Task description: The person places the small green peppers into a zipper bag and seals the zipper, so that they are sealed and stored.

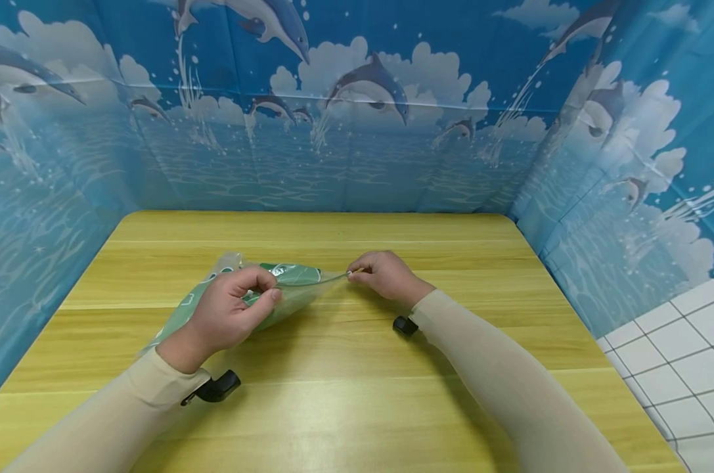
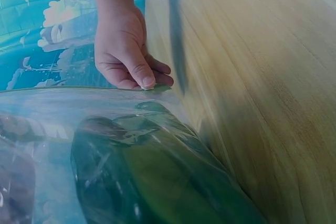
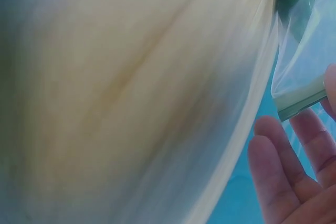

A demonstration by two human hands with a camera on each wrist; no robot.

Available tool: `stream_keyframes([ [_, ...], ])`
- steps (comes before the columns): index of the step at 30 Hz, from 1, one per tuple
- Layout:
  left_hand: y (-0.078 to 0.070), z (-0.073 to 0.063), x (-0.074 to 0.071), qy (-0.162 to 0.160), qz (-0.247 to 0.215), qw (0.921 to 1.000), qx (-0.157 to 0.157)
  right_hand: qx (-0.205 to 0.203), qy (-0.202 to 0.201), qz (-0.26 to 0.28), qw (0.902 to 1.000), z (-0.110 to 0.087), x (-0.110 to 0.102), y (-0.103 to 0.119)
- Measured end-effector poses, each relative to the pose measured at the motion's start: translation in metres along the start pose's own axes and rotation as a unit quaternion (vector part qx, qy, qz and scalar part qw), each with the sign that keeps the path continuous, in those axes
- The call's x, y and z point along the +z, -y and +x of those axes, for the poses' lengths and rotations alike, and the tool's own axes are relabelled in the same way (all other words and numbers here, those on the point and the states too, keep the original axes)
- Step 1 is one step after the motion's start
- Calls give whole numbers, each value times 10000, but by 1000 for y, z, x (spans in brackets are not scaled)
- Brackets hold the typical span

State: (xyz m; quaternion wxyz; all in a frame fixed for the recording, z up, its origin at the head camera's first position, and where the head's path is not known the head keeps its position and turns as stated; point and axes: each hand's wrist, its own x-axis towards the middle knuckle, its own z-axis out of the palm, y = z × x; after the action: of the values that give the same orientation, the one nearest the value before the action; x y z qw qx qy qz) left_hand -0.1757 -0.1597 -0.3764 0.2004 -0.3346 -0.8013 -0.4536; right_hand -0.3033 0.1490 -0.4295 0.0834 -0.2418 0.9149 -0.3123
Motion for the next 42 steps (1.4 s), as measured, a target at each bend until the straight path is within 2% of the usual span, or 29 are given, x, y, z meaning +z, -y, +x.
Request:
stream_keyframes([
  [28,-1,4,-7,-112,-165,9998,-15,149,-39,-9,9999,3,-2,-6],
  [42,-4,3,-8,-90,-67,9999,-45,209,-9,-54,9998,4,-4,-9],
])
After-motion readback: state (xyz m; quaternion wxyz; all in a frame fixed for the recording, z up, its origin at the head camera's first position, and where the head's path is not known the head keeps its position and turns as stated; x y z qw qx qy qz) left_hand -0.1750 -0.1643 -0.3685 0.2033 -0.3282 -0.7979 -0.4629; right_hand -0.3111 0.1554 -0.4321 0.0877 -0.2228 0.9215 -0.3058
